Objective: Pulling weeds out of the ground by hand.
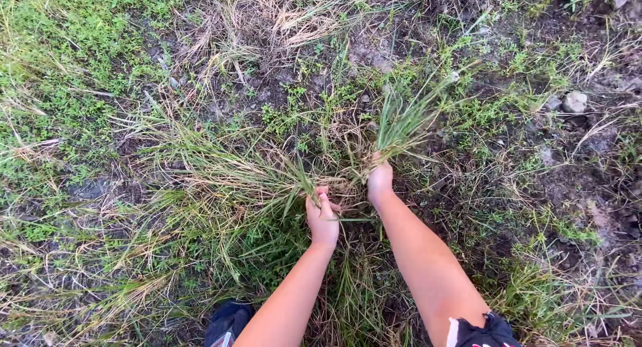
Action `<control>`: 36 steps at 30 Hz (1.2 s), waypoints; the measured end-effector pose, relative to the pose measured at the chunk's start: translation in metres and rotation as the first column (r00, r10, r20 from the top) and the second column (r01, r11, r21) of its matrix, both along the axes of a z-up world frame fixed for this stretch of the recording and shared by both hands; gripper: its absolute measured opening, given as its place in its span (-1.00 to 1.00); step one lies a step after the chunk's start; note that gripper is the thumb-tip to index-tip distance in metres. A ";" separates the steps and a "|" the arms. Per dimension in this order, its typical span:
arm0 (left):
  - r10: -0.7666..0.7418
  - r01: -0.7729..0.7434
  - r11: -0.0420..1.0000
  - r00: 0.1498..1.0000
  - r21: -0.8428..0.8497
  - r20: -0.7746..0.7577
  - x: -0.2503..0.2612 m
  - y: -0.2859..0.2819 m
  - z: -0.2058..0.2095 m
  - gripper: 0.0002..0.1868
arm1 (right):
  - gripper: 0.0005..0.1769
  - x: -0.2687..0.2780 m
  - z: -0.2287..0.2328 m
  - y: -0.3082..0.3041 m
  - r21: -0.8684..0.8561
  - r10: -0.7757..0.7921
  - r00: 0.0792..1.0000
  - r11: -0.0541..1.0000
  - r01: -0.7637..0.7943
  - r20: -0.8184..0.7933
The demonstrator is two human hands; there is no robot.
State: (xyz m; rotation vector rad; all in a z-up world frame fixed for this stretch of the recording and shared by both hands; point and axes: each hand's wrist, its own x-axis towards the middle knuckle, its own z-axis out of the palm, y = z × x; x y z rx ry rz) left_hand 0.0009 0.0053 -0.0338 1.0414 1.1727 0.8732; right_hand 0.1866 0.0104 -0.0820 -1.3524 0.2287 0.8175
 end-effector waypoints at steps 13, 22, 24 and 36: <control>-0.368 0.385 0.923 0.851 -0.033 -0.375 0.022 0.018 0.054 -0.41 | -0.68 -0.003 0.014 -0.009 -0.032 -0.070 0.996 0.997 0.068 -0.061; -0.365 0.385 0.923 0.873 -0.004 -0.323 0.023 0.031 0.034 -0.41 | -0.77 -0.012 0.002 -0.011 0.163 -0.125 0.987 0.977 0.141 -0.104; -0.392 0.430 0.902 0.852 0.035 -0.346 0.024 0.034 0.037 -0.40 | -0.77 -0.011 -0.010 -0.012 0.145 -0.143 0.989 0.978 0.149 -0.047; -0.350 0.386 0.923 0.826 -0.009 -0.441 0.030 0.018 0.036 -0.38 | -0.66 -0.022 -0.017 -0.018 0.054 -0.079 0.995 0.996 0.076 0.053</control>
